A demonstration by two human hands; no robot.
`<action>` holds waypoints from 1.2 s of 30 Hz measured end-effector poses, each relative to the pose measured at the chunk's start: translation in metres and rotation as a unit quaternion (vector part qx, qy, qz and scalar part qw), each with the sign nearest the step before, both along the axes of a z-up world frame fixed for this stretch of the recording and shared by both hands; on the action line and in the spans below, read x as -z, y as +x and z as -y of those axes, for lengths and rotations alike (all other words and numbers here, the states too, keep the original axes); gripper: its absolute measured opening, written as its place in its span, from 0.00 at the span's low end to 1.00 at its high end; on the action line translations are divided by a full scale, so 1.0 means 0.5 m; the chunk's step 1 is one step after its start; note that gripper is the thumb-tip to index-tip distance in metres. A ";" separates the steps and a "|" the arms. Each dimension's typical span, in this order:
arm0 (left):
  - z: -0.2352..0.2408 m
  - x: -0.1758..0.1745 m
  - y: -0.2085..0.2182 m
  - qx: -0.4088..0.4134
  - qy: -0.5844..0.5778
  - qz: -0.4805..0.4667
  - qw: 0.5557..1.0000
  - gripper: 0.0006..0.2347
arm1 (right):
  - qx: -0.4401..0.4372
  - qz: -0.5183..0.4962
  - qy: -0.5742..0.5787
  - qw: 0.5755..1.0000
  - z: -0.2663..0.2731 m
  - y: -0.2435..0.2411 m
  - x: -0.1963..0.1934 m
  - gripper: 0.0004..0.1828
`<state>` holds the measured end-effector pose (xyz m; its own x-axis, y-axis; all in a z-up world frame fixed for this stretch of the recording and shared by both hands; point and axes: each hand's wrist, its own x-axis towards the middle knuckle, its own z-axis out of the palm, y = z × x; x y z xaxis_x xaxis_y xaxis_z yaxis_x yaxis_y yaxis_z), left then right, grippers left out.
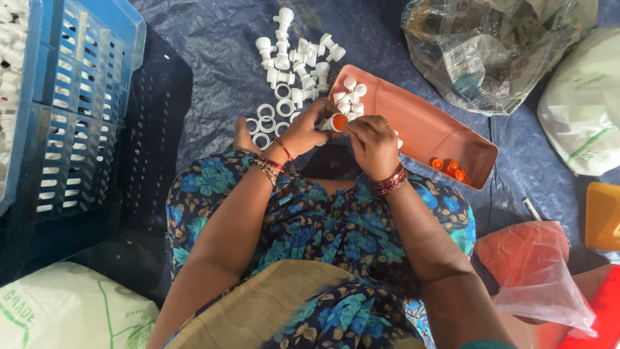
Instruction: The person sits on a blue tarp and assembles small white plastic components by inserting orange rings into them. The person picks up a white part, inserts an orange ring, and places the assembled unit into a blue crate. This process is repeated continuously.
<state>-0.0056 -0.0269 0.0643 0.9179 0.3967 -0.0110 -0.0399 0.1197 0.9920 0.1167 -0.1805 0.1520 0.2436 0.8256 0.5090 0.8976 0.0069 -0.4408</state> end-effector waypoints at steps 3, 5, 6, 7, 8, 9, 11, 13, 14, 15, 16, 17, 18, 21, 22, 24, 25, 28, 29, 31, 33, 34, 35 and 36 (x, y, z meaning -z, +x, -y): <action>-0.002 -0.012 -0.004 -0.011 0.061 -0.025 0.998 0.19 | -0.007 -0.001 0.013 1.000 -0.001 0.001 0.010 0.09; -0.003 -0.018 -0.005 -0.008 0.068 -0.010 0.998 0.18 | 0.012 -0.007 0.011 1.000 -0.003 -0.002 0.013 0.07; -0.003 -0.019 -0.005 -0.007 0.072 -0.002 0.997 0.18 | 0.021 -0.011 0.010 1.000 -0.004 -0.004 0.014 0.06; -0.004 -0.021 -0.005 -0.008 0.075 0.000 0.997 0.18 | 0.023 -0.010 0.008 1.000 -0.004 -0.006 0.013 0.07; -0.004 -0.022 -0.006 -0.009 0.077 0.002 0.997 0.18 | 0.024 -0.010 0.007 1.000 -0.005 -0.007 0.011 0.07; -0.004 -0.022 -0.006 -0.009 0.080 0.003 0.997 0.17 | 0.026 -0.010 0.005 1.000 -0.004 -0.008 0.009 0.07; -0.004 -0.020 -0.007 -0.011 0.086 0.008 0.996 0.17 | 0.009 0.003 0.003 1.000 -0.004 -0.008 0.003 0.07; -0.003 -0.017 -0.008 -0.013 0.094 0.007 0.995 0.17 | -0.011 0.019 -0.002 1.000 -0.003 -0.004 -0.003 0.07; -0.003 -0.016 -0.009 -0.015 0.099 0.004 0.995 0.17 | -0.021 0.029 -0.006 0.999 -0.003 -0.002 -0.006 0.07; -0.003 -0.014 -0.009 -0.016 0.104 0.001 0.994 0.17 | -0.032 0.039 -0.011 0.999 -0.002 0.000 -0.009 0.07; -0.002 -0.012 -0.008 -0.017 0.109 -0.004 0.994 0.18 | -0.031 0.038 -0.019 0.999 -0.002 0.000 -0.011 0.07; -0.003 -0.010 -0.008 -0.017 0.113 -0.008 0.993 0.18 | -0.030 0.037 -0.026 0.999 -0.002 0.001 -0.013 0.07; -0.003 -0.008 -0.007 -0.018 0.118 -0.012 0.993 0.18 | -0.030 0.036 -0.034 0.998 -0.002 0.001 -0.016 0.07; -0.001 -0.004 -0.006 -0.027 0.119 -0.016 0.992 0.22 | -0.055 0.025 -0.046 0.997 -0.003 -0.002 -0.025 0.09; -0.001 -0.002 -0.007 -0.029 0.112 -0.002 0.993 0.22 | -0.048 0.018 -0.044 0.998 -0.003 -0.003 -0.028 0.10; 0.000 0.001 -0.002 -0.031 0.096 0.028 0.994 0.22 | -0.034 0.006 -0.039 0.999 -0.003 -0.002 -0.034 0.12; 0.000 0.004 -0.001 -0.033 0.104 0.029 0.994 0.22 | -0.033 0.005 -0.042 0.999 -0.002 -0.004 -0.035 0.12; 0.000 0.015 -0.001 -0.036 0.120 0.028 0.992 0.21 | -0.035 0.001 -0.047 0.998 0.000 -0.009 -0.026 0.15; 0.000 0.020 -0.001 -0.036 0.120 0.026 0.992 0.21 | -0.037 0.001 -0.047 0.998 0.001 -0.007 -0.019 0.16; -0.001 0.029 0.002 -0.047 0.121 0.024 0.991 0.21 | -0.019 -0.020 -0.025 0.999 -0.001 0.012 -0.002 0.14; -0.004 0.037 0.010 -0.075 0.124 0.027 0.989 0.23 | 0.017 -0.058 0.017 0.998 -0.011 0.054 0.022 0.10; -0.010 0.042 0.017 -0.090 0.133 0.026 0.987 0.22 | 0.040 -0.090 -0.004 0.995 -0.019 0.091 0.035 0.08; -0.008 0.049 0.017 -0.104 0.138 0.020 0.985 0.22 | 0.063 -0.125 -0.030 0.990 -0.024 0.129 0.052 0.06; -0.003 0.055 0.016 -0.119 0.143 0.015 0.982 0.22 | 0.062 -0.120 -0.067 0.989 -0.031 0.168 0.075 0.05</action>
<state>0.0026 -0.0252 0.0366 0.7969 0.5832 0.1575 -0.0617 -0.1808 0.9816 0.2005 -0.1652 0.1145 0.4480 0.8376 0.3125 0.7567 -0.1691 -0.6315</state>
